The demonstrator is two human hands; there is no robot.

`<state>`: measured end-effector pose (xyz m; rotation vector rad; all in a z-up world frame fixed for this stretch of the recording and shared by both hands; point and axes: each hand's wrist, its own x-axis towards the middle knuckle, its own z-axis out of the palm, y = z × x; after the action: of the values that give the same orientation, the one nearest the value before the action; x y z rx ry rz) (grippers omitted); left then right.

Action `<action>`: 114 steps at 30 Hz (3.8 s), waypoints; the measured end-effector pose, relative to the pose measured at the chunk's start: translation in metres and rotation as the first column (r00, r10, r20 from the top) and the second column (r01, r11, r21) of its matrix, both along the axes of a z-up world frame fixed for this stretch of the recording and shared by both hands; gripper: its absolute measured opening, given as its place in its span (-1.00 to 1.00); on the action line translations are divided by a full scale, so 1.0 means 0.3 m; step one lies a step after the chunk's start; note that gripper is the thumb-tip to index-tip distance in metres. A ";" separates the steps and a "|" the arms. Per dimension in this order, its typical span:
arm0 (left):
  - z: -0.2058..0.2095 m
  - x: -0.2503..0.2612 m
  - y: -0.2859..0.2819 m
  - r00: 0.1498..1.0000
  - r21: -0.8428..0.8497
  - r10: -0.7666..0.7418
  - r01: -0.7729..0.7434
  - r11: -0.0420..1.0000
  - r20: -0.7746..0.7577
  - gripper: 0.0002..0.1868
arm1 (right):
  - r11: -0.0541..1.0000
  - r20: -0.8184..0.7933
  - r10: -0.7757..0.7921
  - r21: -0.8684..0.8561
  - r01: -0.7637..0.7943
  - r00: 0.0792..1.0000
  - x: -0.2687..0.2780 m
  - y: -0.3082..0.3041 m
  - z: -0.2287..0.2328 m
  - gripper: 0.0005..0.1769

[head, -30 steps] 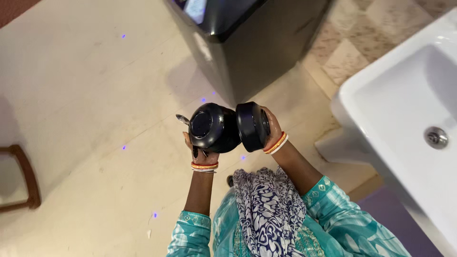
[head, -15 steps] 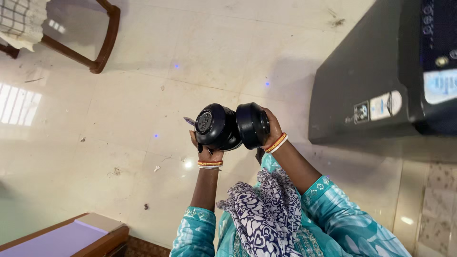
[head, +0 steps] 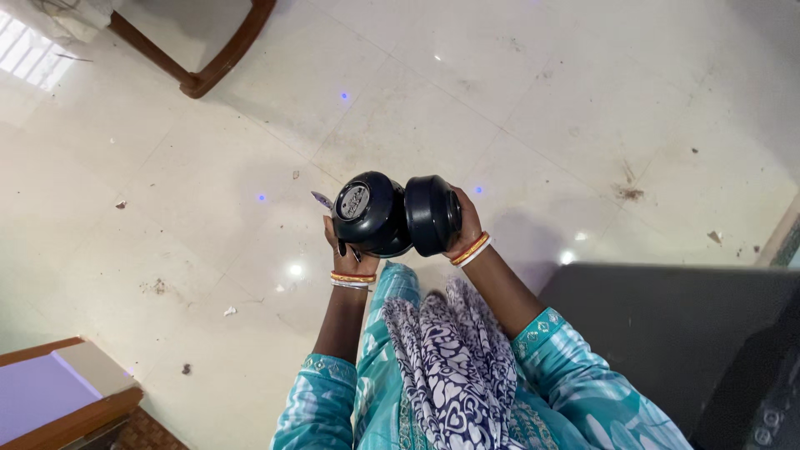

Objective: The person retrieves bowls and spoons from a shelf, rinses them under running water in a sink, and wipes each item with a cloth before placing them on a table.

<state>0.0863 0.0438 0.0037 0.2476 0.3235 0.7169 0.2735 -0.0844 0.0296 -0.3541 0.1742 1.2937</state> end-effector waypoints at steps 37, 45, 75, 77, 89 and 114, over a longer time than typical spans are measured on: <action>0.085 2.275 2.546 0.954 0.067 0.281 -0.275 0.959 -0.107 -0.25 | 0.926 0.072 0.375 0.004 -0.377 0.924 2.380 2.831 0.077 -0.60; 0.042 2.510 3.356 0.967 0.009 0.252 -0.251 0.968 -0.044 -0.28 | 0.892 0.077 0.448 0.027 -0.451 0.891 2.616 3.636 0.132 -0.56; -0.037 2.744 5.511 0.647 -0.093 0.756 -0.750 0.655 0.104 -0.25 | 0.455 0.032 0.889 0.059 -0.889 0.457 2.808 6.288 0.012 -0.52; -0.072 2.699 5.621 0.617 -0.054 0.781 -0.780 0.623 0.103 -0.25 | 0.407 0.012 0.913 0.064 -0.911 0.409 2.749 6.435 -0.005 -0.50; 0.048 2.251 5.941 0.195 0.720 0.878 -0.509 0.472 -0.438 -0.43 | 0.344 0.223 0.931 -0.275 -0.898 0.288 2.280 7.108 0.060 -0.41; 0.131 2.129 6.234 -0.923 0.375 -0.207 -0.327 0.868 -0.325 -0.51 | -0.568 0.963 0.078 -0.168 -0.806 -0.256 1.526 7.272 0.058 -0.48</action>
<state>0.7250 1.9142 0.0430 0.6238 3.2268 0.3622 0.7314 2.0971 0.0471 0.3090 -2.2266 2.3935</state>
